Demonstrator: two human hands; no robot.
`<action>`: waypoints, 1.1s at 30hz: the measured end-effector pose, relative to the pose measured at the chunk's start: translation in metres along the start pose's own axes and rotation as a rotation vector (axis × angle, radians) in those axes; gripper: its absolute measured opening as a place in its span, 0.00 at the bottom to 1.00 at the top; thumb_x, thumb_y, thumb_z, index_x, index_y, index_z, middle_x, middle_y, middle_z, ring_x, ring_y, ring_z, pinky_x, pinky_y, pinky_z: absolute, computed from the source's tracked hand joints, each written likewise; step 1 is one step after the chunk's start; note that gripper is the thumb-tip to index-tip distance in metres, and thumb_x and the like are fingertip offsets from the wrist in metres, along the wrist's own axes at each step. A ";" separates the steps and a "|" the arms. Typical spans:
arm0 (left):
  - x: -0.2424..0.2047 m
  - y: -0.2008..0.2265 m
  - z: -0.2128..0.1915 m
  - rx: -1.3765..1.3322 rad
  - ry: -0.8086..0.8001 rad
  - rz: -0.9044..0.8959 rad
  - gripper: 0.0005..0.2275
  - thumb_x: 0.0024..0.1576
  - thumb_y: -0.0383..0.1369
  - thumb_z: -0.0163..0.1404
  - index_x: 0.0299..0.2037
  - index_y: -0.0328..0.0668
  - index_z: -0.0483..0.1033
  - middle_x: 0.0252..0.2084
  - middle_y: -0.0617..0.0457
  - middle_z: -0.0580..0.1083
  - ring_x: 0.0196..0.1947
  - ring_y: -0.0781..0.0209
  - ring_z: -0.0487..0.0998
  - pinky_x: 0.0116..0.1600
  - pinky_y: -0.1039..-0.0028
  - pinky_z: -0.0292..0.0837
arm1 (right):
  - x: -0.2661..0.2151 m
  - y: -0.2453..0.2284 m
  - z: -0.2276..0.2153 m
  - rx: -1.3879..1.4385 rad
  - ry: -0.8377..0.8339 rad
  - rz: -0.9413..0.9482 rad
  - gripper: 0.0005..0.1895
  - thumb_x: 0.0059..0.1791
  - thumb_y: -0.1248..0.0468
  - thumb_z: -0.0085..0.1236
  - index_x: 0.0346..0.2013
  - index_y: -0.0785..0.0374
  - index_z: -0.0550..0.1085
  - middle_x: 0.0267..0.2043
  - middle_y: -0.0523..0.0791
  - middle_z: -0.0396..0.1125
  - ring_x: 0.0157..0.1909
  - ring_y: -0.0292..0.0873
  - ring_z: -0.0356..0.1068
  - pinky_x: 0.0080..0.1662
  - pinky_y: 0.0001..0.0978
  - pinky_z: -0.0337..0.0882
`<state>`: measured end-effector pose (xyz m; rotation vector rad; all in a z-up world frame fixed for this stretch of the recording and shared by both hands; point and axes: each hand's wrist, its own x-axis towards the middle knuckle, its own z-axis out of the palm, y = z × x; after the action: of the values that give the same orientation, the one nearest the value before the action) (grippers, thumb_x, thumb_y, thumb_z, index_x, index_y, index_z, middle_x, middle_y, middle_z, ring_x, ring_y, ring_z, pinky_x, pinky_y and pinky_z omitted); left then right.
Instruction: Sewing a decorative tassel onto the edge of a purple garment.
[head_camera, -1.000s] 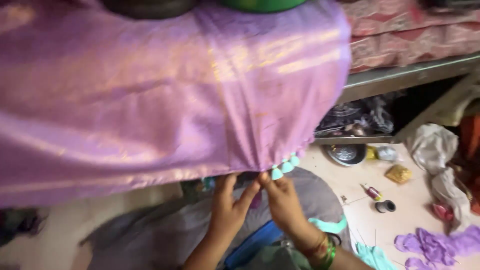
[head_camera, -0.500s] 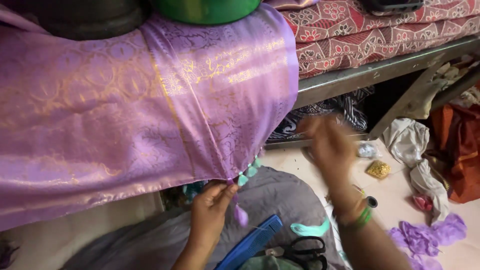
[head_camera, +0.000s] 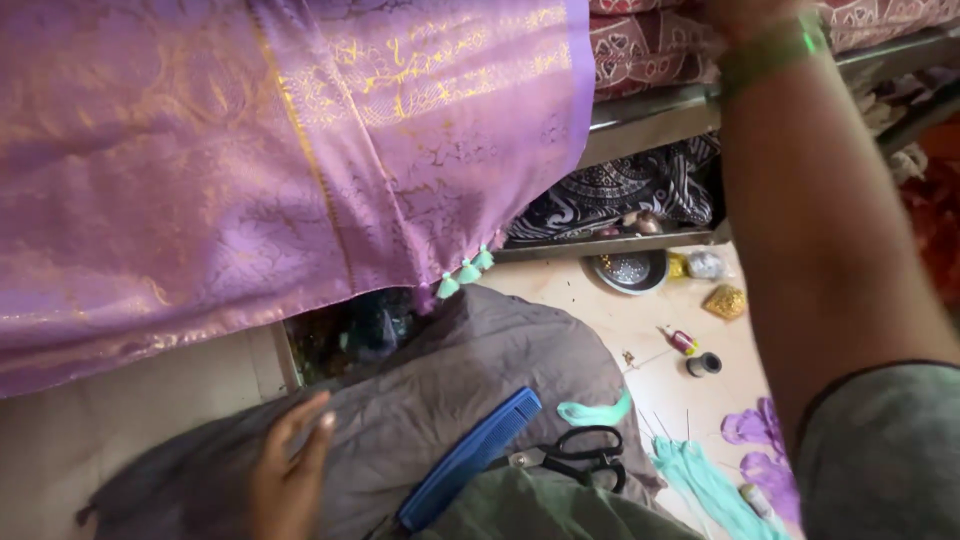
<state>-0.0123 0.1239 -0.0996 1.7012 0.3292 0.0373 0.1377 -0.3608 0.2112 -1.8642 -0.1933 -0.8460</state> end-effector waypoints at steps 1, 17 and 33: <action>0.001 -0.021 -0.016 0.150 0.030 0.041 0.15 0.58 0.32 0.55 0.54 0.38 0.79 0.57 0.48 0.78 0.60 0.58 0.75 0.64 0.68 0.66 | -0.015 0.000 -0.004 0.023 -0.005 0.057 0.07 0.58 0.69 0.54 0.49 0.70 0.71 0.38 0.50 0.67 0.34 0.43 0.67 0.35 0.35 0.69; -0.026 0.040 0.081 0.011 -0.576 0.118 0.08 0.60 0.32 0.54 0.43 0.38 0.83 0.40 0.51 0.84 0.40 0.64 0.82 0.46 0.75 0.75 | -0.335 -0.011 0.056 0.921 -0.127 0.833 0.26 0.52 0.60 0.49 0.64 0.63 0.62 0.63 0.57 0.62 0.59 0.55 0.68 0.60 0.52 0.71; -0.073 0.128 0.083 -0.183 -0.308 0.478 0.10 0.56 0.28 0.59 0.46 0.33 0.80 0.43 0.50 0.80 0.40 0.65 0.84 0.44 0.77 0.80 | -0.304 -0.009 0.097 1.042 -0.537 0.633 0.44 0.48 0.70 0.65 0.75 0.62 0.54 0.70 0.58 0.60 0.65 0.56 0.66 0.64 0.51 0.68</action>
<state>-0.0400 0.0112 0.0235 1.5414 -0.3050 0.1505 -0.0464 -0.2011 0.0051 -0.9895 -0.2814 0.2236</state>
